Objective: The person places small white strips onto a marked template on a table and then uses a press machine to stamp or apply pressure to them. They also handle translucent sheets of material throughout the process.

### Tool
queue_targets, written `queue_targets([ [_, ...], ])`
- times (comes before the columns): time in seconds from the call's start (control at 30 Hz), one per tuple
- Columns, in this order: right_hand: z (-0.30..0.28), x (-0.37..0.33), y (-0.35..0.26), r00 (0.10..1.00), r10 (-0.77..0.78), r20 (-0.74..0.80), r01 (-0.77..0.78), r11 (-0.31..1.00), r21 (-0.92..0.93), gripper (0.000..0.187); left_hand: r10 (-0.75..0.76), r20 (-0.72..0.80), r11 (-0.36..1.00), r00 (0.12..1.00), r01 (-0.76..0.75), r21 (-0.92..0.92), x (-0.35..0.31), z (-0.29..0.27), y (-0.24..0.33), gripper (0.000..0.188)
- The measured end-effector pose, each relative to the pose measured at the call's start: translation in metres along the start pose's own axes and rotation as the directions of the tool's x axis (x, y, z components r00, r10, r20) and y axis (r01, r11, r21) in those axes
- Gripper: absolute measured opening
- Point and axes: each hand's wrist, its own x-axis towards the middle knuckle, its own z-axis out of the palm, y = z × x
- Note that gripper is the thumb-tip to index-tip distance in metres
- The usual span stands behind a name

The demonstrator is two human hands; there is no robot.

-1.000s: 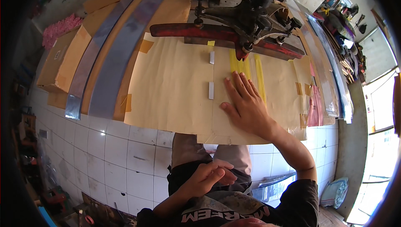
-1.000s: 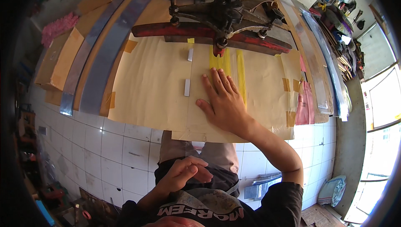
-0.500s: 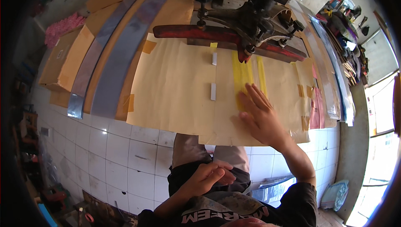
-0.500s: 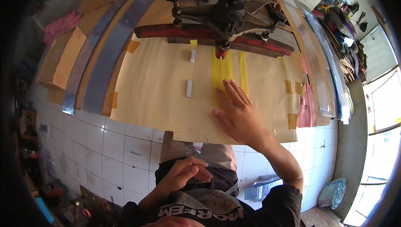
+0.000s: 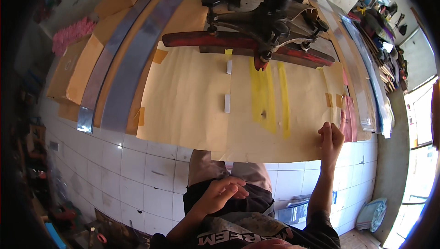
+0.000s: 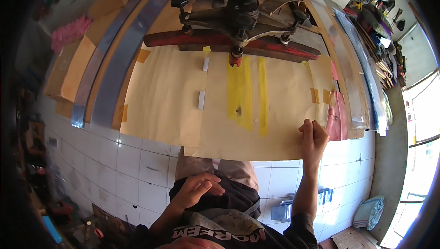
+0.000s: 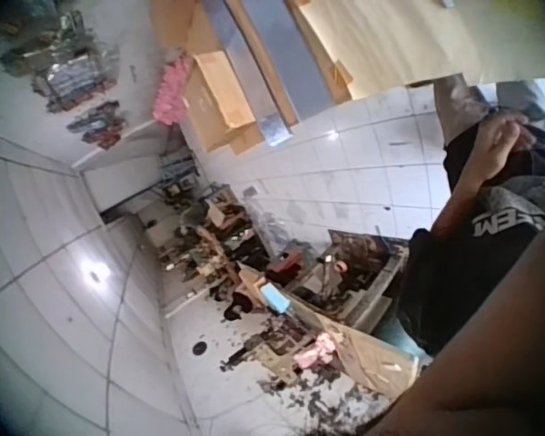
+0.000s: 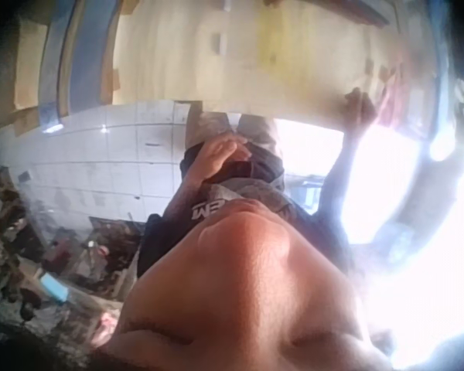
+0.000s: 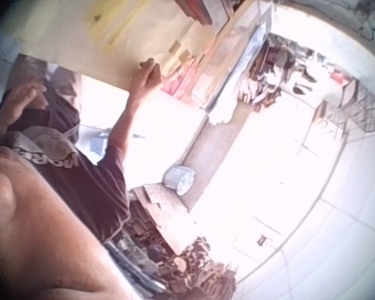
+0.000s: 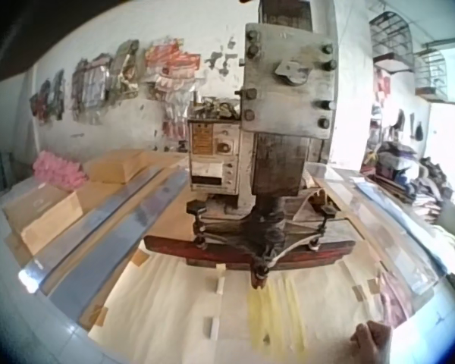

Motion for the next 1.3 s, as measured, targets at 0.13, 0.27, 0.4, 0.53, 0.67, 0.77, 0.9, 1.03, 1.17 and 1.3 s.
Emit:
queue_targets([
  [0.13,0.006,-0.001,-0.002,0.999,-0.027,-0.02,0.027,1.0,0.013,0.042,-0.003,-0.039,0.999,0.999,0.005,0.041,0.0,-0.001,-0.007,0.034],
  [0.27,0.006,-0.001,0.001,0.999,-0.04,-0.027,0.04,0.999,0.005,0.039,-0.015,-0.07,0.999,0.997,0.019,0.051,0.0,-0.005,-0.016,0.033],
  [0.4,0.005,-0.002,-0.002,1.0,-0.005,-0.017,0.006,0.999,0.033,0.04,-0.012,-0.082,0.999,0.997,0.015,0.043,0.001,-0.005,-0.018,0.03],
  [0.53,0.004,-0.002,-0.003,1.0,-0.008,-0.008,0.009,0.999,0.034,0.04,-0.017,-0.1,0.998,0.995,0.022,0.051,0.003,-0.003,-0.016,0.027],
  [0.67,0.004,-0.002,-0.001,1.0,-0.019,0.004,0.019,0.999,0.051,0.041,-0.011,-0.099,0.997,0.995,0.018,0.072,0.003,-0.003,-0.016,0.027],
  [0.77,0.005,-0.002,0.002,0.999,-0.049,-0.017,0.049,0.998,0.035,0.041,-0.01,-0.102,0.996,0.995,0.019,0.089,0.003,-0.003,-0.016,0.027],
  [0.9,0.001,-0.004,-0.004,1.0,-0.003,0.005,0.003,0.999,0.034,0.04,-0.001,-0.1,0.993,0.995,0.013,0.117,0.004,-0.003,-0.015,0.027],
  [1.03,-0.007,-0.014,-0.015,0.997,0.022,0.076,-0.028,0.996,0.087,0.037,0.021,-0.099,0.992,0.995,-0.009,0.125,0.004,-0.002,-0.014,0.026],
  [1.17,-0.032,-0.031,-0.035,0.775,0.056,0.63,-0.238,0.949,0.208,0.033,0.064,-0.076,0.987,0.995,-0.052,0.151,0.004,-0.004,-0.013,0.025],
  [1.3,-0.017,-0.048,-0.041,0.435,-0.071,0.898,0.009,0.997,0.075,0.018,0.081,-0.046,0.987,0.996,-0.073,0.142,0.009,-0.005,-0.013,0.027],
])
